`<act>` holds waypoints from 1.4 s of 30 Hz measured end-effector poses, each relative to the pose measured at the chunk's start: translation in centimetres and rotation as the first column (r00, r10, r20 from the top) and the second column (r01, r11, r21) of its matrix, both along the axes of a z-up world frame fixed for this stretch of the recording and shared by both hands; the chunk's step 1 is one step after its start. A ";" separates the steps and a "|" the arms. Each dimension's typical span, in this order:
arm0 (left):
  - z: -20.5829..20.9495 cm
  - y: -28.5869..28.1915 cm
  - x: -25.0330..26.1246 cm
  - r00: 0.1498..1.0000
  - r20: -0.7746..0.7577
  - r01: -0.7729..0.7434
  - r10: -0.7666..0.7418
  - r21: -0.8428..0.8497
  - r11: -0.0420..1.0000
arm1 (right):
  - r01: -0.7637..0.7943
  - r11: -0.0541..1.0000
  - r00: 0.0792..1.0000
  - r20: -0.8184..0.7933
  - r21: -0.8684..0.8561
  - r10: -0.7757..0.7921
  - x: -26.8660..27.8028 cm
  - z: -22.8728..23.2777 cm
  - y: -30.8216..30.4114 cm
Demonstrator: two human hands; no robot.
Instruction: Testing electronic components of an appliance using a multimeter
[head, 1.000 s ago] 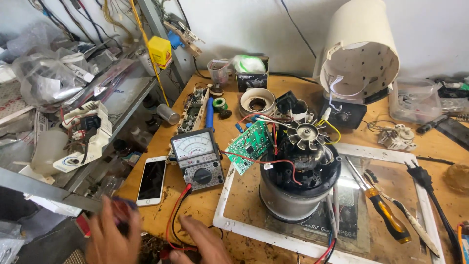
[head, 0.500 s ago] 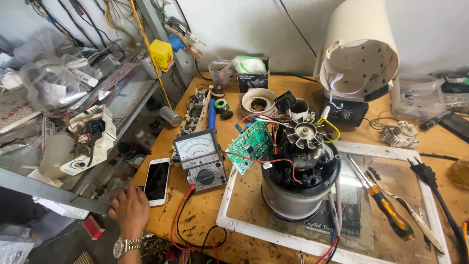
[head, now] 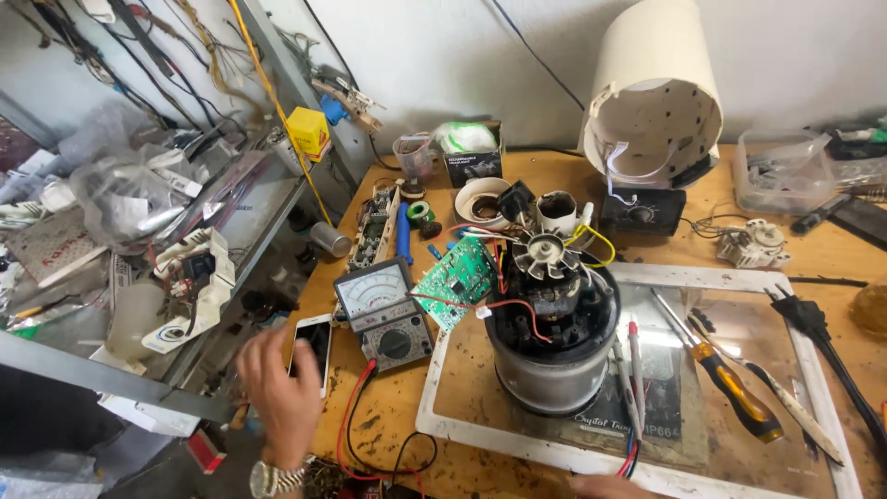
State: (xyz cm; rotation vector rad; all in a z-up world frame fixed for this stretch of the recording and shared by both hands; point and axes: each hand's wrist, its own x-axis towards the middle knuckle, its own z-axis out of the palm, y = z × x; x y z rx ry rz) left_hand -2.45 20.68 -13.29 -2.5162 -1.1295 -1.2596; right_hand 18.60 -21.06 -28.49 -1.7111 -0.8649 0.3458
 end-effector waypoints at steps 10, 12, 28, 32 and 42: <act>11.2 -8.6 10.6 0.714 -0.091 0.699 -0.694 0.139 0.701 | 0.066 0.970 0.664 0.715 0.236 -0.219 2.9 23.9 4.3; 11.2 -7.6 11.8 0.693 -0.143 0.720 -0.706 0.174 0.672 | 0.131 0.955 0.639 0.714 0.266 -0.286 2.1 26.2 5.9; 14.6 -1.7 14.6 0.404 -0.182 0.847 -0.896 0.446 0.291 | 0.081 0.985 0.620 0.767 0.151 -0.168 4.8 38.3 14.3; 15.2 -1.8 15.3 0.354 -0.187 0.860 -0.916 0.451 0.240 | -0.026 0.997 0.644 0.764 0.078 -0.043 7.1 40.1 16.7; 14.7 -2.9 15.7 0.353 -0.116 0.897 -0.928 0.324 0.301 | -0.315 0.949 0.702 0.676 0.015 0.222 10.0 44.7 20.5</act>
